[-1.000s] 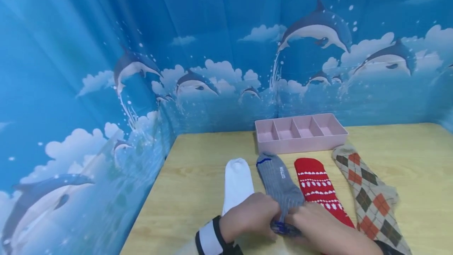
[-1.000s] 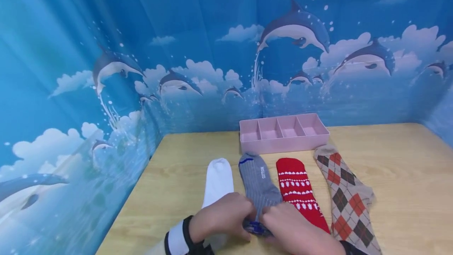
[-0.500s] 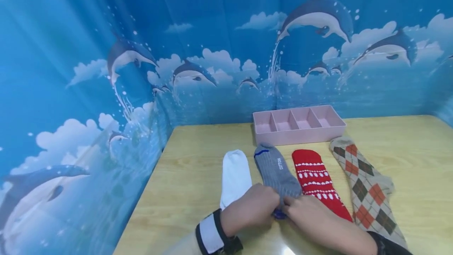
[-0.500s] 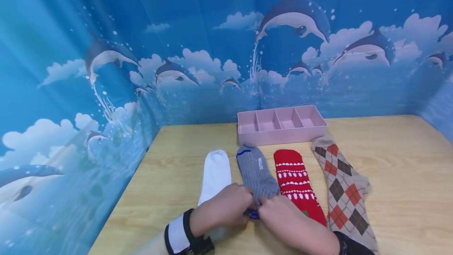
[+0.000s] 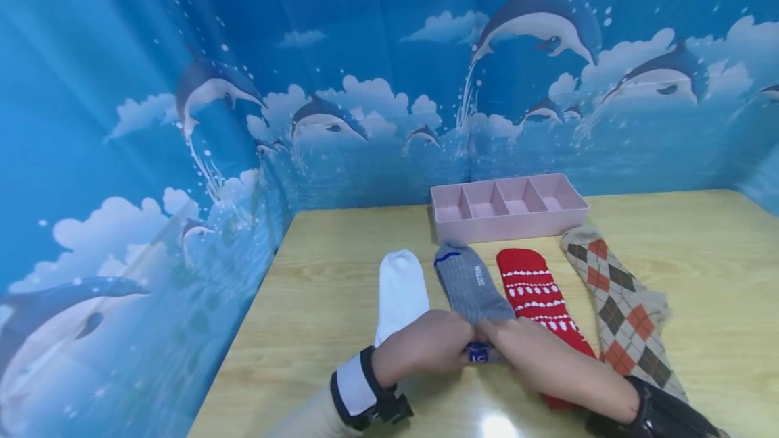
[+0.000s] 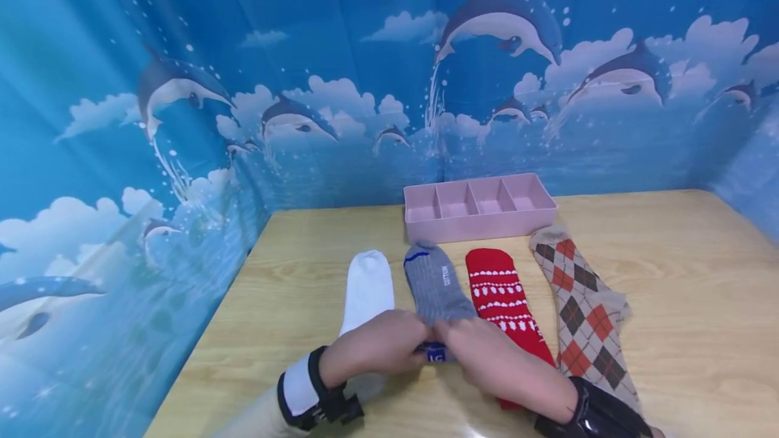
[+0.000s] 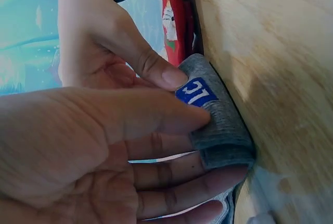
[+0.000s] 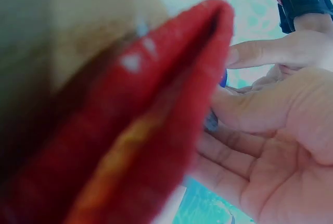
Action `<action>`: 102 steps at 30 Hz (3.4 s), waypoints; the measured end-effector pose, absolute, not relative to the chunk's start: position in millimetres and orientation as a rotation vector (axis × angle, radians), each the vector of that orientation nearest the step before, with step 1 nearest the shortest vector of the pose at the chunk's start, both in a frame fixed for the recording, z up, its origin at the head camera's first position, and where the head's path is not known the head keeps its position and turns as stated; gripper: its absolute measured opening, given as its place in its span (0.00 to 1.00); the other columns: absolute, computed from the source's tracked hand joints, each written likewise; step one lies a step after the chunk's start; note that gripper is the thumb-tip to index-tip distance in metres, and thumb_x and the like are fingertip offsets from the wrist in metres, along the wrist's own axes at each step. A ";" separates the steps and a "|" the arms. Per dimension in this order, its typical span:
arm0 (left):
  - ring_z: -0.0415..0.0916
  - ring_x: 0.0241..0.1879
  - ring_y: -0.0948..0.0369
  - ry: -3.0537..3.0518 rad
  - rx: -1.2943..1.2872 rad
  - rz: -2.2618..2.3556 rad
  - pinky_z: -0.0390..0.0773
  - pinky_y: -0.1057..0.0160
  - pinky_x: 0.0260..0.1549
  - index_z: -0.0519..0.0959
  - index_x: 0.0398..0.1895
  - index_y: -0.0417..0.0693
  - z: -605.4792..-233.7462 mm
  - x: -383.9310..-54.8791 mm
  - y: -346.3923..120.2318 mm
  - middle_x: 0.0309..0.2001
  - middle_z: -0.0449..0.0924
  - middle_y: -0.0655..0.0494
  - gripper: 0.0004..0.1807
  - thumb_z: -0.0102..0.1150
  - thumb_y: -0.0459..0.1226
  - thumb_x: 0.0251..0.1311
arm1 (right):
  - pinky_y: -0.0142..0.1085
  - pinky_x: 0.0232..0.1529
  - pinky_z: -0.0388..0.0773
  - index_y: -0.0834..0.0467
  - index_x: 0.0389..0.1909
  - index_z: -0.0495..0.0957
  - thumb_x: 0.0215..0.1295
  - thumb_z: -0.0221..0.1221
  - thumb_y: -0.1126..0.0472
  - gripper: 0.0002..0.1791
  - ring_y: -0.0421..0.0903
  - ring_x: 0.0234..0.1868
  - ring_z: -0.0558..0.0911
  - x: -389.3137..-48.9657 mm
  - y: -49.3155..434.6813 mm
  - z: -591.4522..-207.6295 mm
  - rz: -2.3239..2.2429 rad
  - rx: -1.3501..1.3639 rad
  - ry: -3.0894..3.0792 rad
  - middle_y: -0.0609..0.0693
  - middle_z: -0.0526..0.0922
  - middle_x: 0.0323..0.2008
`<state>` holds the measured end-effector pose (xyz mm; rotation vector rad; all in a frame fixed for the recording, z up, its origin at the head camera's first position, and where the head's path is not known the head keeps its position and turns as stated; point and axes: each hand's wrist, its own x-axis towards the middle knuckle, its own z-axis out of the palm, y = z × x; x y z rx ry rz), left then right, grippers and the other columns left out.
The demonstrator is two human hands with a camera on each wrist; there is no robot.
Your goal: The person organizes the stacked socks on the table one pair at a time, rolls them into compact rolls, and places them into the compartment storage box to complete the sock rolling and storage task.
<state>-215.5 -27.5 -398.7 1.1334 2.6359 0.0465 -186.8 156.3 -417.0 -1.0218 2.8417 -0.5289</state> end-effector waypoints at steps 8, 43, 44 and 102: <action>0.76 0.28 0.67 2.629 1.120 0.107 0.76 0.70 0.31 0.83 0.40 0.54 -401.4 -217.2 -28.2 0.31 0.83 0.60 0.05 0.63 0.35 0.65 | 0.27 0.26 0.71 0.50 0.38 0.80 0.62 0.67 0.65 0.08 0.29 0.27 0.70 -184.2 154.2 -421.9 -0.621 -1.030 2.871 0.38 0.77 0.30; 0.60 0.15 0.69 2.823 1.216 0.088 0.58 0.70 0.18 0.67 0.10 0.56 -397.7 -217.1 -25.2 0.11 0.61 0.68 0.24 0.75 0.41 0.49 | 0.30 0.26 0.74 0.53 0.35 0.82 0.53 0.70 0.68 0.11 0.37 0.27 0.79 -184.6 150.7 -422.1 -0.401 -1.135 2.982 0.43 0.80 0.27; 0.59 0.16 0.69 2.816 1.216 0.091 0.57 0.70 0.18 0.67 0.11 0.56 -398.2 -217.4 -25.1 0.12 0.60 0.68 0.24 0.76 0.42 0.49 | 0.30 0.26 0.74 0.54 0.35 0.83 0.53 0.70 0.68 0.10 0.37 0.27 0.79 -184.8 150.7 -422.1 -0.397 -1.136 2.983 0.43 0.80 0.28; 0.62 0.16 0.68 2.510 1.122 0.250 0.61 0.70 0.16 0.71 0.18 0.54 -391.3 -219.6 -31.2 0.15 0.66 0.67 0.16 0.71 0.32 0.47 | 0.26 0.24 0.67 0.44 0.21 0.75 0.58 0.68 0.63 0.14 0.28 0.22 0.67 -180.3 153.2 -416.7 -0.759 -0.924 2.802 0.32 0.71 0.21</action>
